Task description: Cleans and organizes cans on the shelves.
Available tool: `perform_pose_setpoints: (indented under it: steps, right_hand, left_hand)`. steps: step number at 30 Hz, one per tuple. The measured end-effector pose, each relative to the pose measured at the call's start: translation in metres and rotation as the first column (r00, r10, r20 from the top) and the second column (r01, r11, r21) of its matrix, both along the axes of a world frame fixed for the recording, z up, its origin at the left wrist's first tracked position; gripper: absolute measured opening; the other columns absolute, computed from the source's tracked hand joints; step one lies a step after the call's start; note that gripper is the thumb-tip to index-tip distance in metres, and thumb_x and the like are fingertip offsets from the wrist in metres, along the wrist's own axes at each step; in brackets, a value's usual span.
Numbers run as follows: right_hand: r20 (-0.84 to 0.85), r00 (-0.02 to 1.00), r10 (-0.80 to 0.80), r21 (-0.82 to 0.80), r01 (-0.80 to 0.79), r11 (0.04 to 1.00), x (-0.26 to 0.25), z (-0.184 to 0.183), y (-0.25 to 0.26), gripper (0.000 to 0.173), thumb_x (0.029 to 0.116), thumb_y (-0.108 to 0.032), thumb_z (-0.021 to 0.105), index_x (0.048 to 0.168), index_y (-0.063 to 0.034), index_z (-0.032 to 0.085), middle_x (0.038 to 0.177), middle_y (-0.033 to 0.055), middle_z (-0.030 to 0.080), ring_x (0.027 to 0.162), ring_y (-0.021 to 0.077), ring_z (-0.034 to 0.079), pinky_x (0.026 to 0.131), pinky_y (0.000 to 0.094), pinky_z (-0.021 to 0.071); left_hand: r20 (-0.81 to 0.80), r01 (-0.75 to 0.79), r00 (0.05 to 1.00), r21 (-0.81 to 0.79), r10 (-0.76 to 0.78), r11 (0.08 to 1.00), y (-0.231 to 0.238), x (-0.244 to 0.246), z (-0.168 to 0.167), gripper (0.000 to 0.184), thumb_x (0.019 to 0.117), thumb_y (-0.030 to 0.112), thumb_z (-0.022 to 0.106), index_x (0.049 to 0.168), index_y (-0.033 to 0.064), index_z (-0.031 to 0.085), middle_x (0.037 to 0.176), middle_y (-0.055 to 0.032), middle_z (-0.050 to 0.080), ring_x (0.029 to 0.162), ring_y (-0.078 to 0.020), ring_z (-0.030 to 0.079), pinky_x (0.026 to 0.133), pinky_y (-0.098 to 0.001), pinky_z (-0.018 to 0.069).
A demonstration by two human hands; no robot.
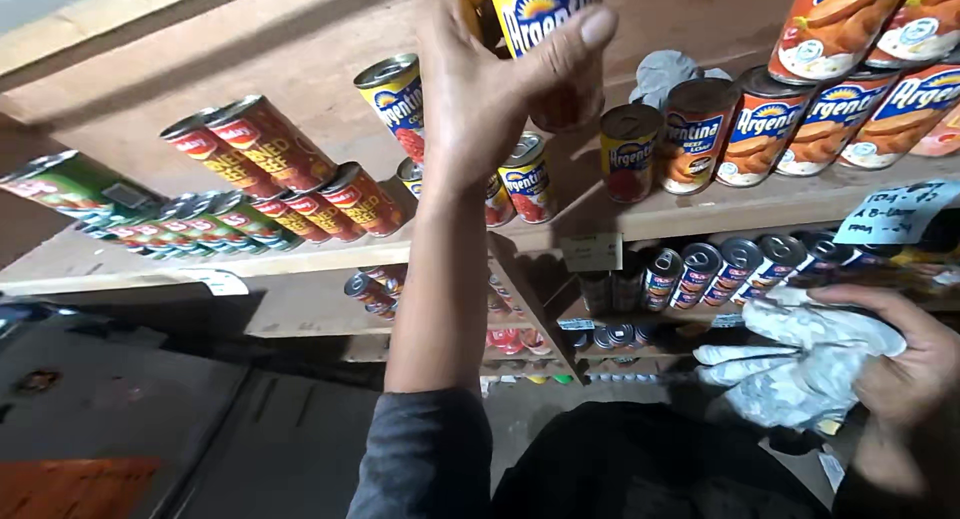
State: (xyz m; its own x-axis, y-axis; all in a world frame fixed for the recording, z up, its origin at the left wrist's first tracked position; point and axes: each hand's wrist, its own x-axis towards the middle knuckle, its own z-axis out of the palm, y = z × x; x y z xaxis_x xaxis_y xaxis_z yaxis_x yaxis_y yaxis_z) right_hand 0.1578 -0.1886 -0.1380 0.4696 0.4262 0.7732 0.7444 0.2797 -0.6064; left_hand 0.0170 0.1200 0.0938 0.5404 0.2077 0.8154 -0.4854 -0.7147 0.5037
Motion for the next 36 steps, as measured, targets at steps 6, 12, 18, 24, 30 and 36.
perform_pose_setpoints:
  steps: [6,12,18,24,30,36]
  right_hand:
    - [-0.113,0.985,0.131,-0.059,-0.138,0.989,-0.018,0.002,0.037,0.042,0.0958,-0.028,0.065,0.133,-0.0091,0.061,0.122,-0.0100,0.069,0.112,-0.0072,0.061,0.099,0.0160,0.0513]
    - [-0.130,0.991,0.041,-0.134,-0.059,0.989,-0.059,-0.024,0.056,0.059,0.0836,-0.035,0.077,0.115,0.0129,0.062,0.110,0.0023,0.072,0.111,-0.0169,0.056,0.101,0.0067,0.0427]
    - [-0.187,0.976,0.112,-0.040,-0.121,0.992,-0.053,-0.033,0.060,0.074,0.0833,-0.048,0.079,0.127,0.0070,0.057,0.123,0.0003,0.070,0.119,-0.0079,0.059,0.105,0.0158,0.0485]
    - [-0.208,0.968,0.142,0.022,-0.141,0.990,-0.047,-0.032,0.057,0.071,0.0843,-0.052,0.078,0.131,-0.0026,0.057,0.127,-0.0057,0.069,0.123,-0.0026,0.060,0.108,0.0223,0.0495]
    - [-0.193,0.975,0.109,0.005,-0.111,0.994,-0.049,-0.039,0.054,0.074,0.0837,-0.049,0.079,0.131,0.0030,0.056,0.126,-0.0036,0.069,0.122,-0.0065,0.058,0.107,0.0190,0.0490]
    - [-0.143,0.989,0.042,-0.124,-0.060,0.991,-0.054,-0.021,0.064,0.073,0.0791,-0.045,0.082,0.121,0.0105,0.058,0.114,0.0026,0.072,0.112,-0.0130,0.059,0.100,0.0110,0.0490]
  left_hand:
    - [-0.168,0.156,0.969,-0.152,-0.181,0.976,-0.076,-0.024,-0.087,0.076,0.0618,0.014,0.095,0.126,-0.0063,0.060,0.115,-0.0077,0.070,0.105,-0.0083,0.068,0.092,-0.0283,0.0598]
    - [-0.292,0.159,0.938,-0.121,-0.188,0.980,-0.109,-0.007,-0.179,0.074,0.0660,0.036,0.094,0.121,-0.0069,0.069,0.111,-0.0132,0.073,0.110,-0.0179,0.064,0.102,-0.0318,0.0486]
    - [-0.354,0.012,0.918,0.473,0.177,0.881,-0.049,-0.030,-0.092,0.078,0.0744,0.039,0.088,0.138,0.0020,0.061,0.145,-0.0128,0.059,0.142,-0.0315,0.047,0.119,-0.0491,0.0355]
    - [-0.463,-0.012,0.488,0.844,0.740,0.537,0.006,-0.030,0.007,0.071,0.0806,0.043,0.085,0.137,0.0071,0.062,0.133,-0.0183,0.066,0.140,-0.0414,0.048,0.123,-0.0636,0.0146]
    - [-0.529,0.049,0.437,0.822,0.728,0.568,0.011,-0.024,0.017,0.070,0.0828,0.042,0.084,0.141,0.0107,0.060,0.133,-0.0188,0.065,0.137,-0.0407,0.050,0.122,-0.0636,0.0178]
    - [-0.557,0.242,0.819,0.556,0.140,0.795,-0.055,-0.043,-0.064,0.078,0.0771,0.052,0.083,0.139,0.0095,0.063,0.131,-0.0036,0.069,0.119,-0.0149,0.066,0.100,-0.0377,0.0555]
